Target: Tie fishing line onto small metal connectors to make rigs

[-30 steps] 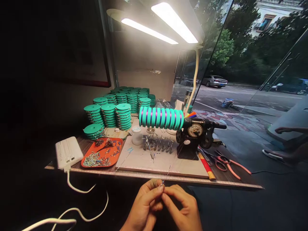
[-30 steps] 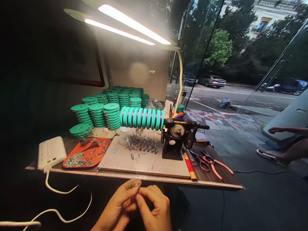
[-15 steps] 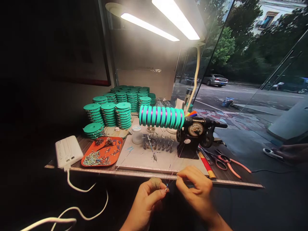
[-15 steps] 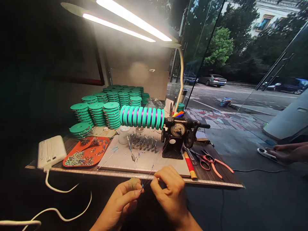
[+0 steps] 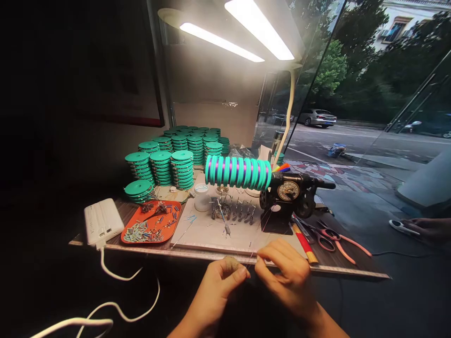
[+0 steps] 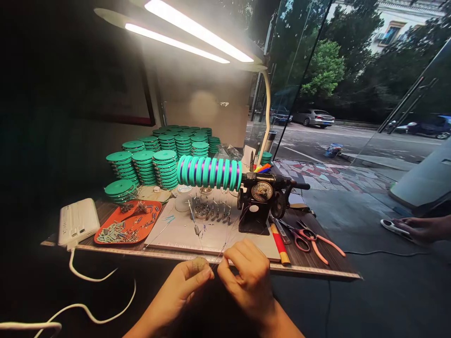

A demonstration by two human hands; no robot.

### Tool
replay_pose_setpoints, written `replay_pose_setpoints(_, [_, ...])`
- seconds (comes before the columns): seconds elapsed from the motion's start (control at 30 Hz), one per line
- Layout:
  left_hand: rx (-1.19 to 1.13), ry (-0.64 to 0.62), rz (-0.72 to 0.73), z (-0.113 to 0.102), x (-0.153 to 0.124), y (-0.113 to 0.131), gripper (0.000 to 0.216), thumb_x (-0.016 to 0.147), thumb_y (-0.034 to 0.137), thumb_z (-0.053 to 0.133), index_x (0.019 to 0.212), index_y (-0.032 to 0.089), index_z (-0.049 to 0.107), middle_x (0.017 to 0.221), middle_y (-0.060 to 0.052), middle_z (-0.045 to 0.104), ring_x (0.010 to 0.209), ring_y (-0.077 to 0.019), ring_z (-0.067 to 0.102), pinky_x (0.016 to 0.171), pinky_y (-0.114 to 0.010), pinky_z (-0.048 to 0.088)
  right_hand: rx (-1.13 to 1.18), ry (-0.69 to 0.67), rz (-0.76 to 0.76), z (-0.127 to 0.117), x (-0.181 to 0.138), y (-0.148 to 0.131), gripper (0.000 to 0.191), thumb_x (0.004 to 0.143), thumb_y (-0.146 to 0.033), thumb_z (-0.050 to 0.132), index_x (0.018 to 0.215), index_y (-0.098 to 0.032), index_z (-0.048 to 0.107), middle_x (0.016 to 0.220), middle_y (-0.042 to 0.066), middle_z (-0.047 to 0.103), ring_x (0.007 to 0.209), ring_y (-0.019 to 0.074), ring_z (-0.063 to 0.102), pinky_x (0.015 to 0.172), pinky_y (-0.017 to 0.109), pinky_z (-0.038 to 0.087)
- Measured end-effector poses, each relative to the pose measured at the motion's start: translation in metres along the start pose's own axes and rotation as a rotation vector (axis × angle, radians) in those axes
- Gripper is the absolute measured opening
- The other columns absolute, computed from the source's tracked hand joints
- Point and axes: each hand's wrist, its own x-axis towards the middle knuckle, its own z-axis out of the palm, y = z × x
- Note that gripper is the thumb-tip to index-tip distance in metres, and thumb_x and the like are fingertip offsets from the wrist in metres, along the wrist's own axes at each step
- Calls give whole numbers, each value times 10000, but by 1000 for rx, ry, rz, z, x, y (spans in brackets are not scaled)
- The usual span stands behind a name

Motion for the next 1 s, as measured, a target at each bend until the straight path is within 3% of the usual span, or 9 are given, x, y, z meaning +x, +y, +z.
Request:
replay_pose_setpoints(0.17, [-140,-28,-20,-4,2,1,258,567,346,749,590,133,605,585,27,504,593,-103,399,588,-221,293,8,-4,-1,0,-1,1,200,760,-77,460,599,-171,533,521,10,516,518,140,448,503,247,316])
replay_pose_setpoints(0.33, [-110,-26,-60,-4,3,2,248,577,345,739,591,134,609,489,42,487,509,-88,374,538,-215,267,16,-23,6,3,-3,2,198,765,-79,461,603,-170,529,527,12,517,529,140,449,509,246,324])
replay_pose_setpoints(0.43, [-101,-48,-38,-4,3,7,234,593,328,724,586,137,590,517,13,550,555,-111,455,589,-225,306,25,-44,16,4,-3,3,190,773,-91,467,613,-171,530,540,14,523,541,143,457,519,250,337])
replay_pose_setpoints(0.63, [199,-83,110,-31,-7,35,253,634,343,682,602,140,535,554,4,563,568,-128,498,601,-250,341,163,-196,117,10,-9,-1,123,809,-148,468,749,-176,573,640,27,584,605,162,536,540,254,393])
replay_pose_setpoints(0.7, [317,-69,136,-46,-15,46,263,644,332,665,565,149,492,574,19,525,563,-130,509,587,-255,355,188,-239,109,23,-11,-6,130,816,-154,458,777,-177,580,660,29,604,608,162,551,539,253,411])
replay_pose_setpoints(0.8, [478,-31,166,-61,-29,58,258,672,302,619,534,156,458,634,33,454,555,-121,505,556,-256,372,96,-203,-96,57,-6,-19,203,822,-121,404,833,-164,602,708,53,639,626,179,564,574,285,437])
replay_pose_setpoints(0.93, [624,-16,188,-66,-38,70,217,688,266,579,535,157,472,681,7,471,588,-129,486,533,-254,375,6,-103,-265,118,12,-36,274,840,-120,363,949,-110,614,871,152,661,754,259,579,663,402,447])
replay_pose_setpoints(1.0, [648,-29,196,-67,-38,77,204,686,258,576,538,157,478,683,6,475,578,-129,478,523,-255,371,21,-73,-291,142,19,-40,268,850,-142,366,875,-116,632,825,159,665,729,263,579,635,408,450])
